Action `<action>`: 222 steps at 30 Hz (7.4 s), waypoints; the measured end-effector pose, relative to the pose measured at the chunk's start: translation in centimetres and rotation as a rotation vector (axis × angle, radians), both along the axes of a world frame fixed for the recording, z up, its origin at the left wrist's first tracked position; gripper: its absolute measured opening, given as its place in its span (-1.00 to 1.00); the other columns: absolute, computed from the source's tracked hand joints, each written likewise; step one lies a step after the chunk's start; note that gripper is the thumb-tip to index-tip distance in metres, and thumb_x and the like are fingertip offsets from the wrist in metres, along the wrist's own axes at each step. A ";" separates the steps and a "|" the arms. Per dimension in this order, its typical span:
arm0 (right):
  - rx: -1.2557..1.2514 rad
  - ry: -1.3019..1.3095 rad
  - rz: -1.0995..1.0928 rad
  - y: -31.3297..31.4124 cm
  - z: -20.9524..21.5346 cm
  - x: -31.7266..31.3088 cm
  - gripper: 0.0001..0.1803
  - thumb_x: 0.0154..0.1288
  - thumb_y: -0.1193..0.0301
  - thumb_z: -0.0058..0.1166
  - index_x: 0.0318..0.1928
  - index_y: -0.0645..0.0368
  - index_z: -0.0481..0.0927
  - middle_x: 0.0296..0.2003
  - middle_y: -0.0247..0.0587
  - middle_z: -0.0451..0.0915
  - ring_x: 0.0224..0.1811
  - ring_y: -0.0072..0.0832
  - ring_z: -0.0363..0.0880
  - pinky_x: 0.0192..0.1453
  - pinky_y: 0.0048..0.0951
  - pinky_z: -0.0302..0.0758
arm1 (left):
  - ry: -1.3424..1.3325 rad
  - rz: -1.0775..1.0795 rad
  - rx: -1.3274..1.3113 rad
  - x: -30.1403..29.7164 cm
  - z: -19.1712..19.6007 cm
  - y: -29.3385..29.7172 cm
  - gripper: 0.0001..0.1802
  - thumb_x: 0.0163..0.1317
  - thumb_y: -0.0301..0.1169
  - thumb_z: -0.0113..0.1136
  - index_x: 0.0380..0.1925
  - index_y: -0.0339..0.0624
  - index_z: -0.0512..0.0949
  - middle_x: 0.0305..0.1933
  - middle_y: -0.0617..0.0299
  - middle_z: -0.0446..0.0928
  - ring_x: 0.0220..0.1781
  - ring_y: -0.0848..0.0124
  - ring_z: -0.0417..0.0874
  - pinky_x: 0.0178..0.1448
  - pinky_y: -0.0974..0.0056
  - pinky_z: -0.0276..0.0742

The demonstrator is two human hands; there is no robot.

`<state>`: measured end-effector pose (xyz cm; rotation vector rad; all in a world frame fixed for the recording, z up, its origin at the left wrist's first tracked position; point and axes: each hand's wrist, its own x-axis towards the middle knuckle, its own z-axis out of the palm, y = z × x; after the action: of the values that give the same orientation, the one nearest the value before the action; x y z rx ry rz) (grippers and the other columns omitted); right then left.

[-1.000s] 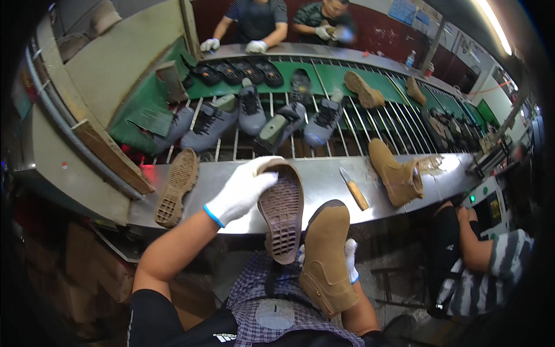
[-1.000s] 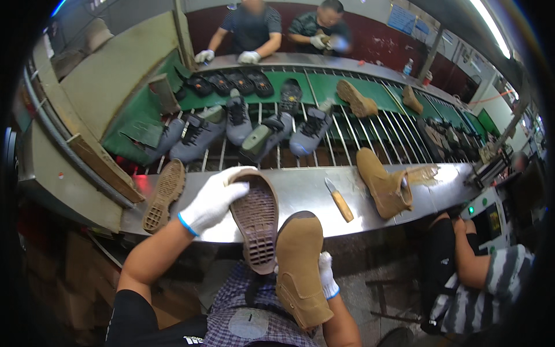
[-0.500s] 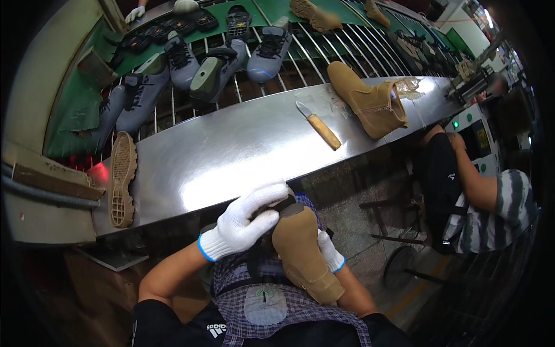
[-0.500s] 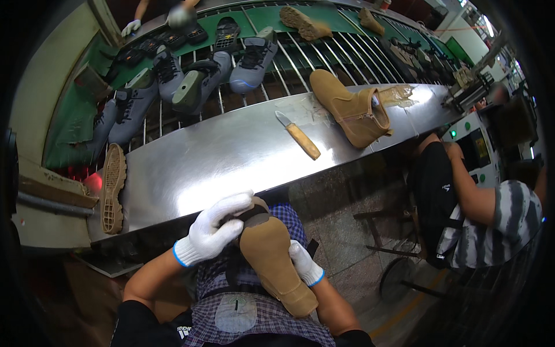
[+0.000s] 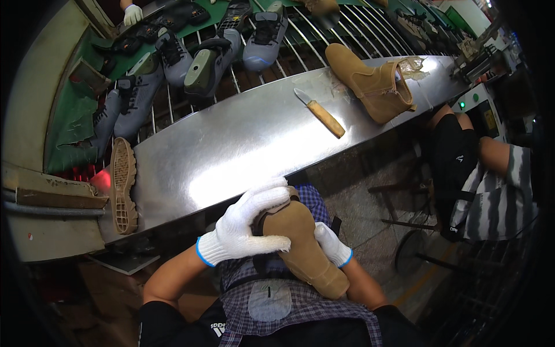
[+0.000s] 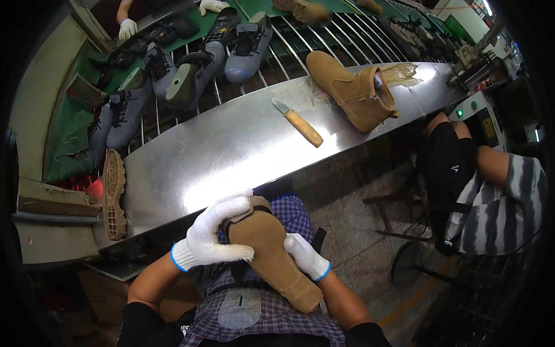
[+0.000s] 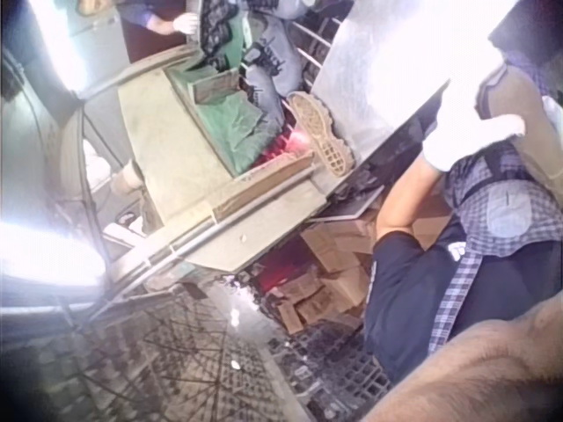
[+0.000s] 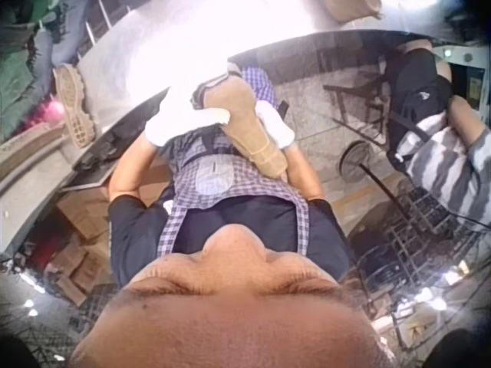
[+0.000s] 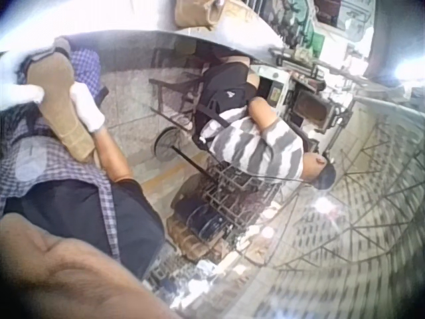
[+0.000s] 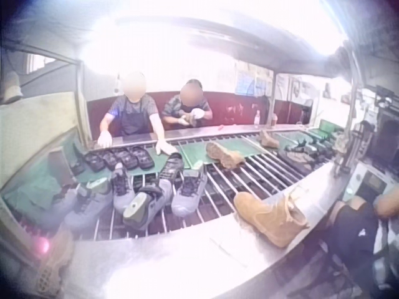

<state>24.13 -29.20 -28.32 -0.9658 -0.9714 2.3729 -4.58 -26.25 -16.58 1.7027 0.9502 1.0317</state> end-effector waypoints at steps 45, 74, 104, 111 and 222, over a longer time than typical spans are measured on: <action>0.730 -0.108 0.273 3.9 6.9 -8.2 -0.15 0.69 -0.24 -0.06 0.38 0.39 0.58 0.13 -0.01 0.76 0.19 -0.30 0.73 0.29 -0.25 0.66 | 0.301 -0.108 0.004 -7.8 10.0 0.7 -0.39 0.39 -0.10 0.45 0.38 -0.08 0.65 0.38 0.01 0.69 0.38 0.05 0.72 0.48 0.06 0.61; 1.514 -0.563 0.753 12.5 21.6 -12.3 -0.23 0.17 -0.16 0.55 0.06 0.28 0.69 -0.16 0.02 0.73 -0.16 -0.01 0.80 -0.01 -0.19 0.71 | -0.163 0.004 -0.101 -7.9 0.5 -3.7 -0.34 0.37 -0.48 0.33 0.48 -0.36 0.51 0.38 -0.08 0.66 0.38 0.22 0.70 0.49 0.10 0.60; 1.280 -0.651 0.202 3.6 15.1 -15.3 -0.01 0.37 -0.23 0.33 0.53 0.25 0.42 0.18 0.26 0.66 0.07 0.09 0.78 0.20 -0.08 0.72 | 0.259 -0.014 -0.488 -15.6 2.6 -1.3 0.12 0.07 -0.13 0.78 0.57 -0.26 0.37 0.45 -0.02 0.50 0.53 0.15 0.50 0.62 0.12 0.42; 1.420 -0.525 -0.031 1.2 11.5 -14.2 -0.07 0.39 0.14 0.44 0.51 0.52 0.33 0.28 0.38 0.53 0.26 0.20 0.65 0.32 -0.05 0.70 | 0.140 0.027 -0.468 -14.0 0.4 -0.6 -0.06 0.00 -0.13 0.82 0.35 -0.19 0.54 0.25 0.10 0.63 0.32 0.28 0.63 0.46 0.14 0.55; 0.854 0.574 -0.208 18.1 16.9 -18.2 -0.32 0.17 -0.06 0.50 0.09 0.17 0.59 0.18 0.08 0.57 0.31 -0.06 0.51 0.51 0.02 0.39 | 1.217 0.093 -0.134 -8.0 19.7 5.2 -0.01 0.14 0.42 0.46 0.21 -0.25 0.51 -0.20 -0.03 0.78 -0.28 -0.06 0.85 -0.14 -0.06 0.77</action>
<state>5.89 -11.11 -11.47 -0.0469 -1.3527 1.6191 -12.60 -21.02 3.07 2.1444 1.7801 -0.1614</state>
